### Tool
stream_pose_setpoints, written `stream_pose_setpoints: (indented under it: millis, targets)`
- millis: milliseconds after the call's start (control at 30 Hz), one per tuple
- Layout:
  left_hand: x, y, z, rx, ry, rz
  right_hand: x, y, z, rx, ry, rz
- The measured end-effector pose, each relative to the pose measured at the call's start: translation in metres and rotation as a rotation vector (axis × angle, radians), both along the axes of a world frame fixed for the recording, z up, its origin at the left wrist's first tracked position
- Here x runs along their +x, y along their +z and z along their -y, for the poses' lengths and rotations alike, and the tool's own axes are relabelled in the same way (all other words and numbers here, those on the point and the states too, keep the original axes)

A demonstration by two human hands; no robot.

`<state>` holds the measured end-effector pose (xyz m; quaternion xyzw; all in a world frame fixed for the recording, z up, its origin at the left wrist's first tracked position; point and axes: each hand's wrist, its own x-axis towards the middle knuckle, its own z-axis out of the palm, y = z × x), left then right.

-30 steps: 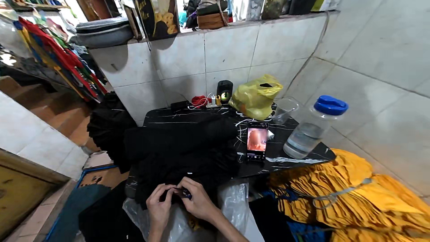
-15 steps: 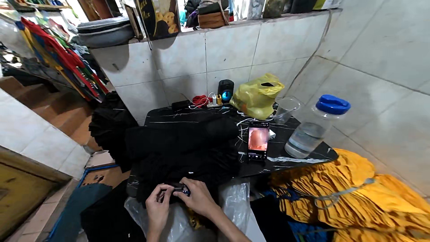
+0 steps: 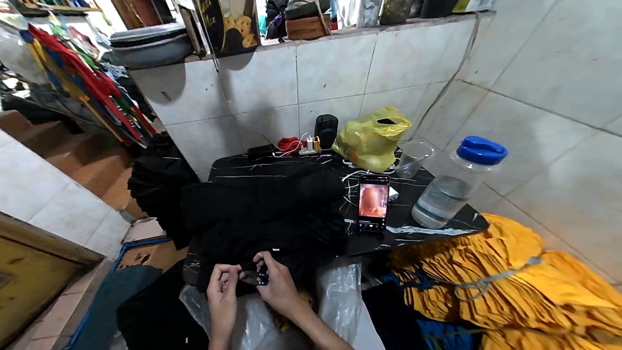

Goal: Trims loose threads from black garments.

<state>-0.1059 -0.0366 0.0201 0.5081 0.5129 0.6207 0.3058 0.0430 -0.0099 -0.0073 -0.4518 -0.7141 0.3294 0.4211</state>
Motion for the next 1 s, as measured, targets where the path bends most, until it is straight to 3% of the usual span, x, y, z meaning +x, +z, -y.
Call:
stream_pose_setpoints:
  millis: [133,233,267,367,433,533,600,667,833,1000]
  targets:
    - [0.004,0.006,0.007,0.036,-0.049,0.108,0.007,-0.009,-0.009,0.016,0.002,-0.085]
    - [0.015,-0.003,0.027,-0.088,-0.097,-0.180,0.019,-0.003,-0.016,-0.153,0.122,-0.084]
    - [0.016,-0.013,0.035,-0.185,-0.222,-0.365,0.021,-0.004,-0.019,-0.173,0.164,-0.093]
    - [0.015,-0.046,0.048,-0.570,-0.877,-0.792,0.022,-0.010,-0.028,-0.139,0.267,-0.191]
    - [0.013,-0.062,0.049,-0.640,-1.004,-0.868,0.024,-0.010,-0.030,-0.142,0.310,-0.242]
    - [0.004,-0.044,0.040,-0.459,-0.680,-0.689,0.029,-0.008,-0.031,-0.201,0.356,-0.245]
    - [-0.001,-0.030,0.029,-0.210,-0.367,-0.561,0.029,-0.009,-0.032,-0.194,0.384,-0.249]
    - [-0.005,-0.021,0.016,0.019,-0.117,-0.573,0.029,-0.008,-0.034,-0.202,0.397,-0.251]
    - [-0.005,-0.024,-0.001,0.167,0.011,-0.771,0.031,-0.005,-0.033,-0.247,0.415,-0.248]
    - [-0.003,-0.034,0.002,0.333,0.083,-0.709,0.033,-0.005,-0.033,-0.249,0.381,-0.225]
